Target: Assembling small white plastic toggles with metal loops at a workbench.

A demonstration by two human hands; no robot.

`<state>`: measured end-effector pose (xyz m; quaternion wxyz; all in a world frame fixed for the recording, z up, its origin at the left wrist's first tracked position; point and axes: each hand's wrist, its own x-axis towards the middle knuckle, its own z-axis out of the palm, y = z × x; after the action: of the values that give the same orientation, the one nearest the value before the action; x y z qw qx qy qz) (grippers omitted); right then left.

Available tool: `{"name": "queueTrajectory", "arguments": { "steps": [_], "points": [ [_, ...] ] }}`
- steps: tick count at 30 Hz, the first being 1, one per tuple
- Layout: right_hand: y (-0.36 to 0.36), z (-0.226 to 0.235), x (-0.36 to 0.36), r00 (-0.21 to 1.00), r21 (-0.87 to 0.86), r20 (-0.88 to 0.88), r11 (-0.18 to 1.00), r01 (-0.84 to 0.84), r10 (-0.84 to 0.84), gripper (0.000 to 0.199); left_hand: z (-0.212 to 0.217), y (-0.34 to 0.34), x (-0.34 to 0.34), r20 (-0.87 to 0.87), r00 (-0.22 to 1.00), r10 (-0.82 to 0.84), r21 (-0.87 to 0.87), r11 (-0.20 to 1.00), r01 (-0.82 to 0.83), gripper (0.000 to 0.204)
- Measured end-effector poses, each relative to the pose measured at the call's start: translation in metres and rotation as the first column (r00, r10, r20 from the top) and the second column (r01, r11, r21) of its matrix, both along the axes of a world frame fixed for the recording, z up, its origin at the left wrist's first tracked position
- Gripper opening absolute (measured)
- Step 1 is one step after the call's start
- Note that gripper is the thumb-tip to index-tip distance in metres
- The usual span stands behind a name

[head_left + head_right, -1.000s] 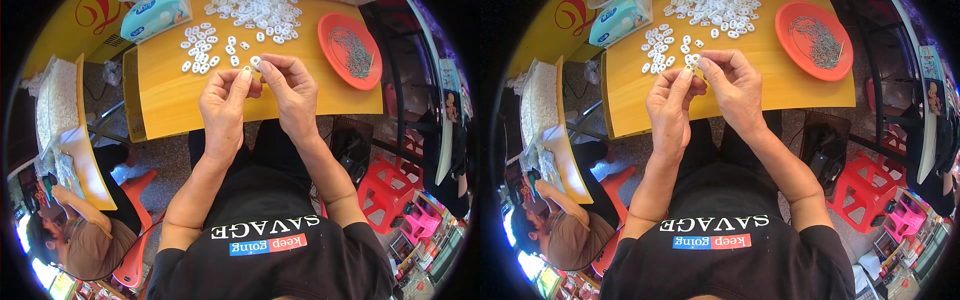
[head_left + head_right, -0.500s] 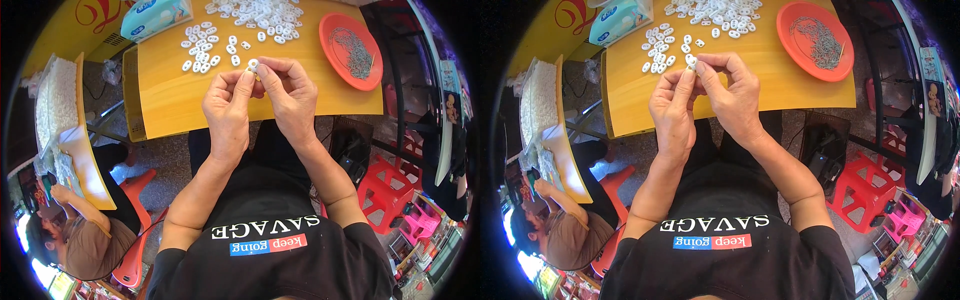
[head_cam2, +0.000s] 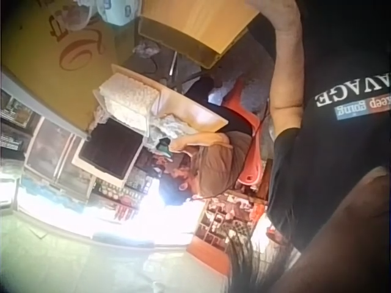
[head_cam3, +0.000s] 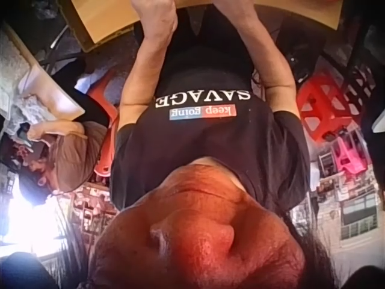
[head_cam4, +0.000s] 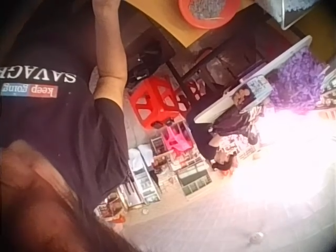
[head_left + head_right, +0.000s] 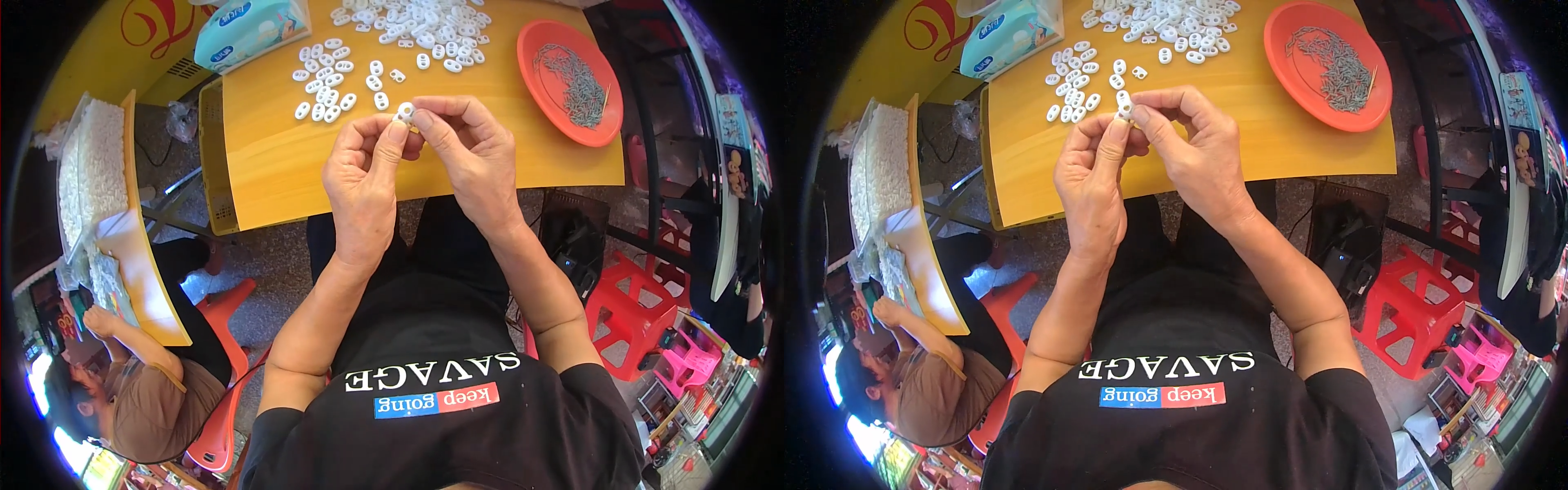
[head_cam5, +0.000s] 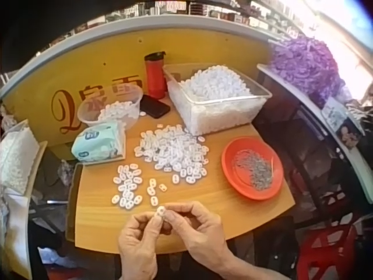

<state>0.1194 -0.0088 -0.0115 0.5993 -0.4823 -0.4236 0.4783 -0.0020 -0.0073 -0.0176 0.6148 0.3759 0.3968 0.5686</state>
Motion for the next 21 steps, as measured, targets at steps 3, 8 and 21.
{"name": "queueTrajectory", "arguments": {
  "steps": [3, 8, 21],
  "points": [
    [0.0006, 0.0048, 0.0015, 0.999, -0.002, -0.043, 1.000, -0.007, 0.007, 0.016, 0.0066, 0.0005, 0.0000, -0.031, 0.999, -0.004, 0.027, 1.000, 0.005, 0.015],
    [-0.0006, 0.0043, 0.0018, 0.994, -0.009, -0.101, 0.999, -0.034, 0.033, 0.016, 0.0066, -0.0010, -0.0026, -0.081, 0.997, -0.002, 0.039, 0.999, 0.005, 0.014],
    [-0.0035, 0.0005, -0.0013, 0.999, 0.041, 0.051, 0.999, 0.002, -0.004, 0.016, 0.0071, -0.0037, -0.0025, 0.016, 1.000, -0.008, -0.024, 1.000, 0.008, 0.013]
  ]
}}
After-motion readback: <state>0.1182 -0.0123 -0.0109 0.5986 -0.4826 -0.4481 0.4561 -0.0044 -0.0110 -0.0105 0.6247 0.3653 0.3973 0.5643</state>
